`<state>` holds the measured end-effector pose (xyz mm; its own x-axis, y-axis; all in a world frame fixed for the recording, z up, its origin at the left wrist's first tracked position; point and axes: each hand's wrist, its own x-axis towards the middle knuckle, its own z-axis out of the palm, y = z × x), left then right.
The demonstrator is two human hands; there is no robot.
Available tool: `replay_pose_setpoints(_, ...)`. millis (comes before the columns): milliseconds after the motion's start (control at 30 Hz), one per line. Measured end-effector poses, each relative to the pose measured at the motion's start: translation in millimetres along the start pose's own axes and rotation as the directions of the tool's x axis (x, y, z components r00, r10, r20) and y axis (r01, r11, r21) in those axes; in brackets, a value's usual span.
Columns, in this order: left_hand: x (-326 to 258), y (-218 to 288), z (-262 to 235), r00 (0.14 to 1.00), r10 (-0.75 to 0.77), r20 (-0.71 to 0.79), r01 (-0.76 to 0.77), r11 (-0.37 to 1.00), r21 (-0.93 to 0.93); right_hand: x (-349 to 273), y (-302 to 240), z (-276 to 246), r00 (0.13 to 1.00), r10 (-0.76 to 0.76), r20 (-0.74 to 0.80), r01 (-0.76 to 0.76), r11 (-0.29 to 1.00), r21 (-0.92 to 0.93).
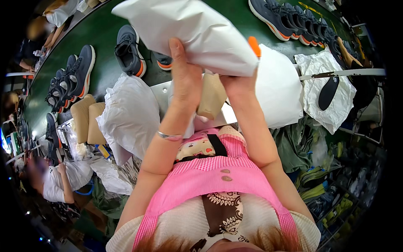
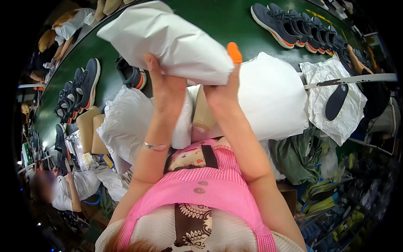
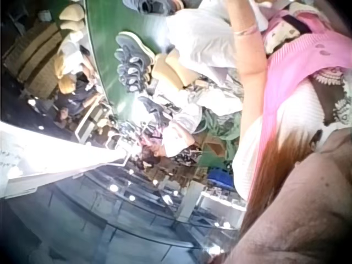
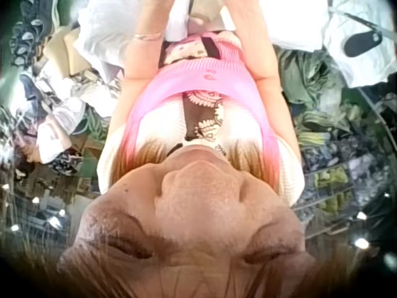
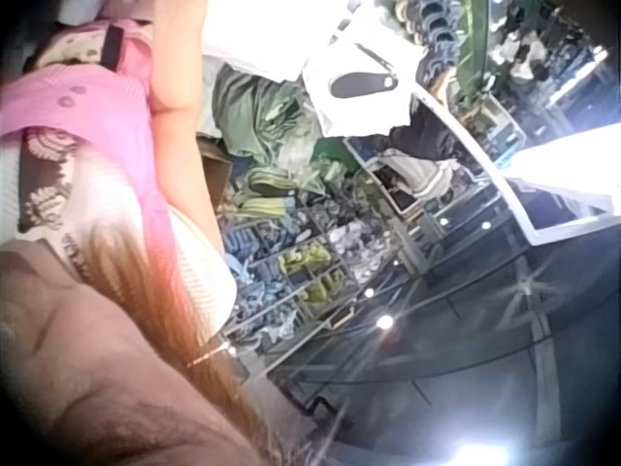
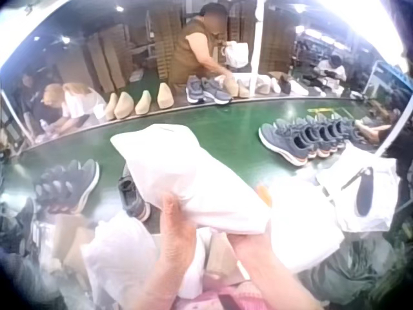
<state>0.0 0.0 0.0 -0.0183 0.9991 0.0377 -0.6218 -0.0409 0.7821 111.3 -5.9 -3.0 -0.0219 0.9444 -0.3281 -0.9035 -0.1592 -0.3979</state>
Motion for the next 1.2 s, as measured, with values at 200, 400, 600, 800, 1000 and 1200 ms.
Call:
replay_pose_setpoints(200, 17, -8, -4, 0.978, 0.073, -0.195, -0.101, 0.985, -0.141, -1, 29, -9, 0.998, -0.065, -0.017, 0.060, 0.976, -0.208)
replay_pose_setpoints(400, 28, -20, -10, 0.955, 0.108, -0.275, -0.169, 0.963, -0.211, -12, 14, -13, 0.761, -0.440, 0.477, 0.610, 0.233, -0.757)
replay_pose_setpoints(600, 42, -5, -35, 0.733, 0.680, 0.017, -0.438, 0.452, 0.777, -7, -1, -21, 0.669, -0.555, 0.496, 0.408, -0.283, -0.868)
replay_pose_setpoints(800, 89, 58, -49, 0.740, 0.289, 0.608, -0.571, -0.208, 0.794, -15, -15, -9, 0.820, -0.399, 0.409, 0.445, -0.003, -0.895)
replay_pose_setpoints(1000, 103, 79, -73, 0.925, -0.294, -0.240, 0.378, 0.769, 0.515, -17, 18, -2, 0.876, -0.334, 0.349, 0.394, 0.077, -0.916)
replay_pose_setpoints(1200, 123, 82, -175, 0.930, -0.186, -0.318, 0.366, 0.569, 0.737, 8, 57, -2, 0.837, -0.309, 0.451, 0.422, -0.160, -0.892)
